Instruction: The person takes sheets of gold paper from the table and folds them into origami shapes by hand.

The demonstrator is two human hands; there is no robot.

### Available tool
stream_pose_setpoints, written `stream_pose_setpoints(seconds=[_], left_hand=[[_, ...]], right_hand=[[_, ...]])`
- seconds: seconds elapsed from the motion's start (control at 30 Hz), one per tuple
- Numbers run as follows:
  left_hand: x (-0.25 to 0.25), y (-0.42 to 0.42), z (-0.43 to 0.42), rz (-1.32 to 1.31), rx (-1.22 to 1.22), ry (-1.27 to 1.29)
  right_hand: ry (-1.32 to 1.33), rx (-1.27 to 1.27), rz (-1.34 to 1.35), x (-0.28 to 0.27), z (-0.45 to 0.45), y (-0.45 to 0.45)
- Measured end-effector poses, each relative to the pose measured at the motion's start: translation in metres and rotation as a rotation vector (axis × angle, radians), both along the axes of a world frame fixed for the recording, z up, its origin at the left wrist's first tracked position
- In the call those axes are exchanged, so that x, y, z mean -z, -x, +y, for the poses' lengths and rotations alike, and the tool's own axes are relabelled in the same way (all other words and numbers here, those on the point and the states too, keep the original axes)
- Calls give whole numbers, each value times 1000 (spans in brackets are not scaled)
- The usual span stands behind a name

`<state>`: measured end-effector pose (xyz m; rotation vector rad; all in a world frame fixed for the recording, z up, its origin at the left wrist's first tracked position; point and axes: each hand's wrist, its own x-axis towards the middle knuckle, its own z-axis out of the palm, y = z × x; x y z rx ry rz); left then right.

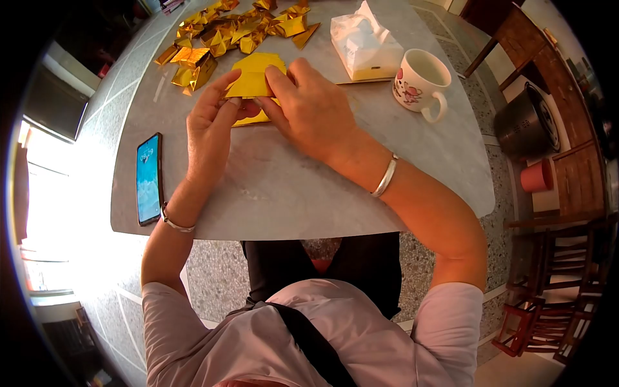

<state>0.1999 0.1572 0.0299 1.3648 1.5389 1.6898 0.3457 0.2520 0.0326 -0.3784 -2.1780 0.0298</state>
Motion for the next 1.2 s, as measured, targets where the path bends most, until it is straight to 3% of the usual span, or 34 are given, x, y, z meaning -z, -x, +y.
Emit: stream_pose_setpoints(seconds=[0.3,0.4,0.53,0.73,0.83,0.93,1.03,1.2], left_hand=[[5,1,1,18,-107,3],[5,2,1,21,-144,-68],[-2,-4,0,-96,-148,-78],[-3,10,-4,-455,201,99],[4,19,-4,-672,463,0],[-8,14,-7,-952,447,11],[-6,20,-4,-1063,533,-7],[1,26,-4,-1048,492,-75]], right_hand=[[-163,-12,48,-3,3,2],[79,44,121,0,0,1],[199,13,123,1,6,-3],[110,-50,288,-2,10,-4],[73,-68,334,-4,11,-6],[21,-74,355,-6,12,-8],[-32,-87,337,-9,12,-10],[82,-188,271,-13,13,-15]])
